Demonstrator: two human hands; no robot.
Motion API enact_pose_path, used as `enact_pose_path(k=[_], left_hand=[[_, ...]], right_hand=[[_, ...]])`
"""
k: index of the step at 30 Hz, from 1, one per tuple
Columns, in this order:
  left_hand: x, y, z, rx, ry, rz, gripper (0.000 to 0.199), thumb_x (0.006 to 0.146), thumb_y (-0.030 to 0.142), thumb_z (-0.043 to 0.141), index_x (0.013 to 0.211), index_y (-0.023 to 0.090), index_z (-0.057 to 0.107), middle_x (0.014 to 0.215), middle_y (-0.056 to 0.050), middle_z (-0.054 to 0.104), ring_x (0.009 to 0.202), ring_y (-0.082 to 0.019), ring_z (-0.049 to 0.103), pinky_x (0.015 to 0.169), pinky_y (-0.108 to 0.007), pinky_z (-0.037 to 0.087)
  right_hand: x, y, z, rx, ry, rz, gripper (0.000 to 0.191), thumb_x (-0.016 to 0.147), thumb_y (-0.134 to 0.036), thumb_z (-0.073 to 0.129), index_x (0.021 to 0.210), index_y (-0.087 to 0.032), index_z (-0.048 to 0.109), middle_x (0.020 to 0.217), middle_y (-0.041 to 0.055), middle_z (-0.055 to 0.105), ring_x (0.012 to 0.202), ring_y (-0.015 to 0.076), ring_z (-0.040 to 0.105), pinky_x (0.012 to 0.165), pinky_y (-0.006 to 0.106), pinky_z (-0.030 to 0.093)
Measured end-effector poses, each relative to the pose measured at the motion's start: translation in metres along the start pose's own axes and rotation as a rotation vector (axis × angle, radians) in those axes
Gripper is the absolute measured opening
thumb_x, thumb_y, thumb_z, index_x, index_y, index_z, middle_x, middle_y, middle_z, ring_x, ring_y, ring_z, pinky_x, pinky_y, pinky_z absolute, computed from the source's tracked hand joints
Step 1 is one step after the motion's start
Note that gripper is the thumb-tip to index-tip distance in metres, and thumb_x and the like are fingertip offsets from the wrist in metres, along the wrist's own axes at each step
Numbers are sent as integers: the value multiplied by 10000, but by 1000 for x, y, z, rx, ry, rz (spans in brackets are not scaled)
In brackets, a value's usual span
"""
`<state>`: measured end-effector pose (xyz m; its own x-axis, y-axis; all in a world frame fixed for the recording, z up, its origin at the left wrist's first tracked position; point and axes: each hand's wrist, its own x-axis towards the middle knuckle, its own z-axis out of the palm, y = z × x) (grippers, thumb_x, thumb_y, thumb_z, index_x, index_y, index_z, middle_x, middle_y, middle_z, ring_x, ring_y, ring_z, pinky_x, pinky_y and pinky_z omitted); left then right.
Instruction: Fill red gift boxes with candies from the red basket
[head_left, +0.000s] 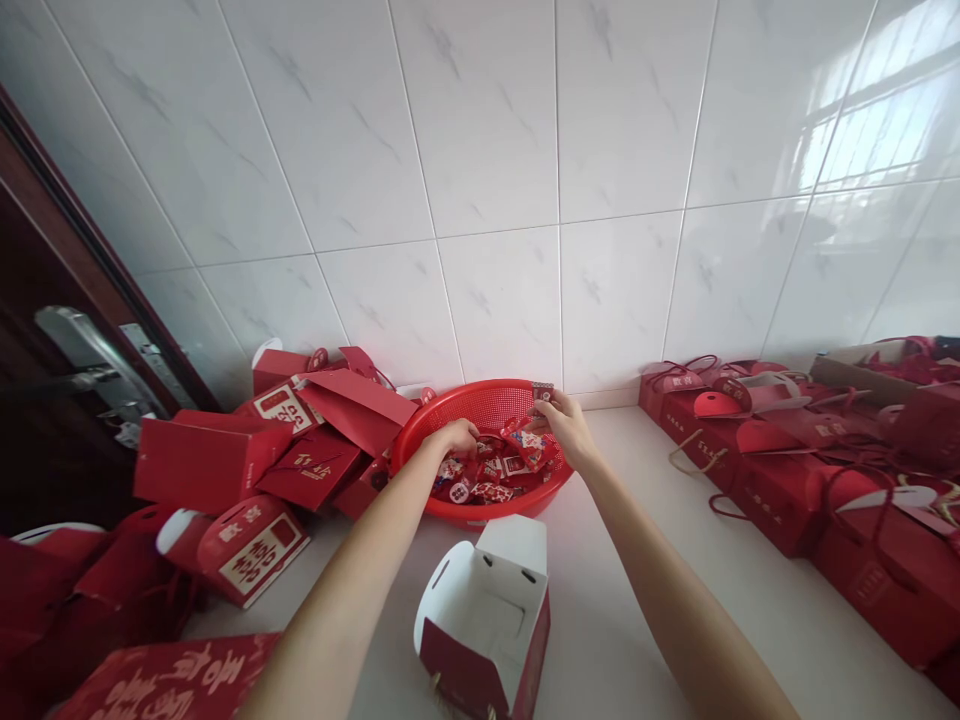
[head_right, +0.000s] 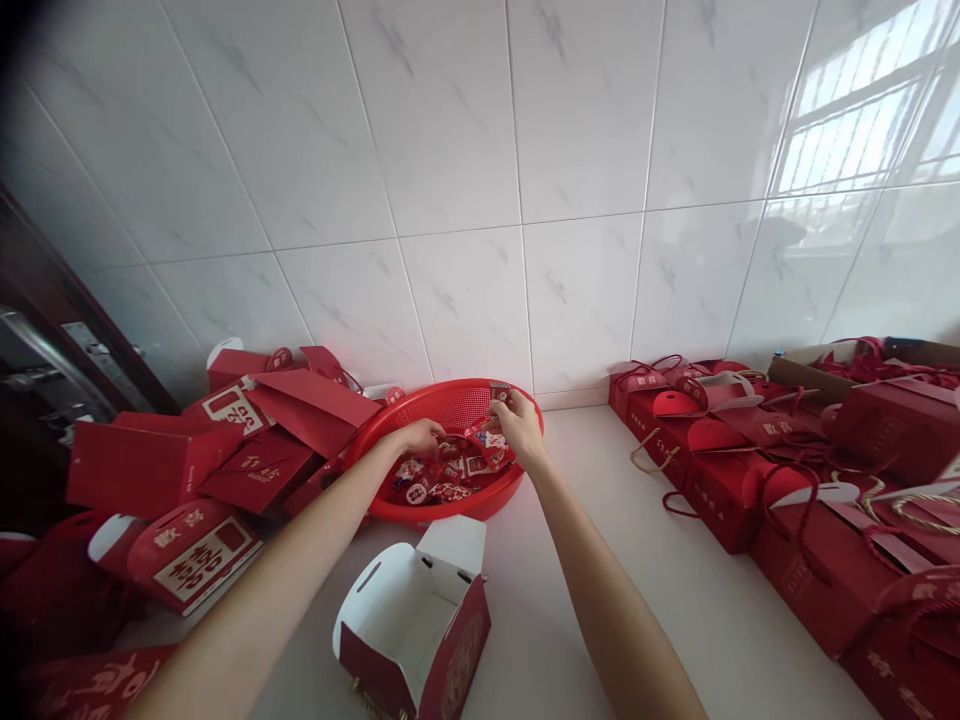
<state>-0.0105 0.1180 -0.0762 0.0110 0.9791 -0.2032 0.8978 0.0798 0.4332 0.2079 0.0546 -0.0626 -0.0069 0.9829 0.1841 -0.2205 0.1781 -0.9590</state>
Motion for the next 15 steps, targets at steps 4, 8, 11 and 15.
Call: enact_pose_path(k=[4, 8, 11, 15], left_hand=[[-7, 6, -5, -119, 58, 97, 162, 611, 112, 648, 718, 185, 745, 741, -16, 745, 724, -188, 659, 632, -249, 503], [-16, 14, -10, -208, 118, 189, 250, 709, 149, 581, 877, 176, 764, 926, -36, 776, 882, -191, 686, 773, -244, 534], [-20, 19, -11, -212, 149, 224, 317, 753, 157, 523, 971, 180, 752, 998, -28, 773, 918, -175, 689, 801, -230, 530], [-20, 18, -12, -112, 211, 211, 300, 801, 185, 447, 833, 197, 745, 885, -24, 767, 880, -194, 684, 769, -254, 518]], right_hand=[[0, 0, -1, 0, -5, -6, 143, 731, -313, 576, 815, -201, 542, 751, -20, 643, 557, 122, 653, 601, 262, 537], [0, 0, 0, -2, -6, -10, 138, 733, -309, 578, 811, -205, 533, 743, -27, 635, 563, 119, 653, 598, 256, 541], [0, 0, 0, -3, -15, -5, 131, 732, -301, 576, 805, -204, 526, 750, -28, 630, 570, 122, 660, 594, 255, 544], [0, -1, 0, -4, -19, -1, 116, 742, -297, 573, 798, -206, 527, 754, -24, 636, 575, 123, 664, 594, 251, 548]])
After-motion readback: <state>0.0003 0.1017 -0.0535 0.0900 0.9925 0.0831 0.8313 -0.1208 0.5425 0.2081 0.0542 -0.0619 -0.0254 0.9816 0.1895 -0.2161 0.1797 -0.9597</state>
